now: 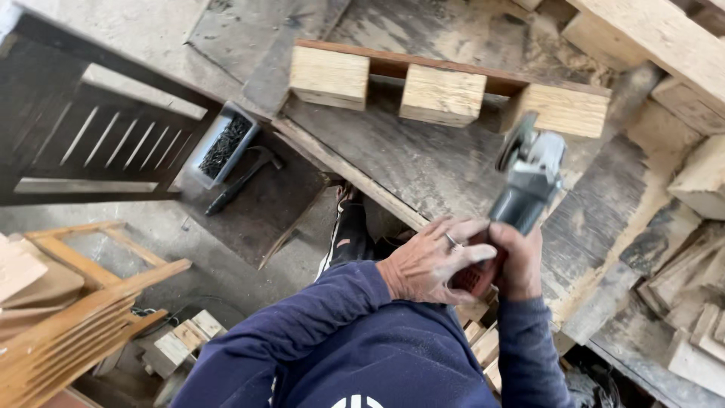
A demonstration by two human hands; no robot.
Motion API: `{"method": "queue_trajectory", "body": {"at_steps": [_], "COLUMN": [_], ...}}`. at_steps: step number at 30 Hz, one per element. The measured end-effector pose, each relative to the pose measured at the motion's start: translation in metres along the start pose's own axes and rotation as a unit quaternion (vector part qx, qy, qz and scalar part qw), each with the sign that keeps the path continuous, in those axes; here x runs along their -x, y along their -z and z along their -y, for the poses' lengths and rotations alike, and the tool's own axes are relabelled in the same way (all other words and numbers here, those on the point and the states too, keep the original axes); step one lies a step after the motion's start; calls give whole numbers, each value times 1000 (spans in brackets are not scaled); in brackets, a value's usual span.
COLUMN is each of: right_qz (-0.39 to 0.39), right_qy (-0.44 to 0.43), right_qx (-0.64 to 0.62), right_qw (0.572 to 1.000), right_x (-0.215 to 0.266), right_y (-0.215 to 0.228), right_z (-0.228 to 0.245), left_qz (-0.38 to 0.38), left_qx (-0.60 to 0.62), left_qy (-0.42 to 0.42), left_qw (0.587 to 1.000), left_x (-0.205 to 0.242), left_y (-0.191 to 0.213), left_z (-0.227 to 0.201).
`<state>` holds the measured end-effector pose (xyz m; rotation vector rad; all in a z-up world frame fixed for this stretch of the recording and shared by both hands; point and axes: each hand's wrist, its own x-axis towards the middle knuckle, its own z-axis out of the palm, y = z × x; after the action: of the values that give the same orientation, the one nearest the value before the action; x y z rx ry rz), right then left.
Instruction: The person uses an angle grinder with a sanding disc to smooth the edges and surfaces of small wooden blocks. They hold the blocks with one hand and operate the tool with the other, moving the grinder along the wood to remove rough edges.
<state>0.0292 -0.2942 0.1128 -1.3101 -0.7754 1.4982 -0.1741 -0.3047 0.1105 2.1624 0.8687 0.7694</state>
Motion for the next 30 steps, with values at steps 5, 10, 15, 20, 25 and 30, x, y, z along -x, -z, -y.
{"method": "queue_trajectory", "body": {"at_steps": [5,10,15,20,25,30], "right_qz": [46,54,8,-43,-47,6], "right_qy": [-9,-23,-45,-54,-70,-90], "right_qx": [-29,-65,-80,10,150,313], "right_qw": [998,996,996,998,985,946], "right_x": [-29,-51,-80,-102,-104,-98], "right_y": [-59,-118,-177,-224,-248,-265], "right_z": [16,21,8,-3,-5,-17], "left_qz": [-80,-92,-60,-22,-43,-96], "left_qx": [-120,-98,-100,-79,117,450], "left_qy": [-67,-85,-63,-52,94,441], "left_qw": [987,987,991,995,988,770], "left_x": [10,21,27,38,54,44], "left_y": [33,76,128,164,198,194], "left_z": [-6,21,60,97,130,145]}}
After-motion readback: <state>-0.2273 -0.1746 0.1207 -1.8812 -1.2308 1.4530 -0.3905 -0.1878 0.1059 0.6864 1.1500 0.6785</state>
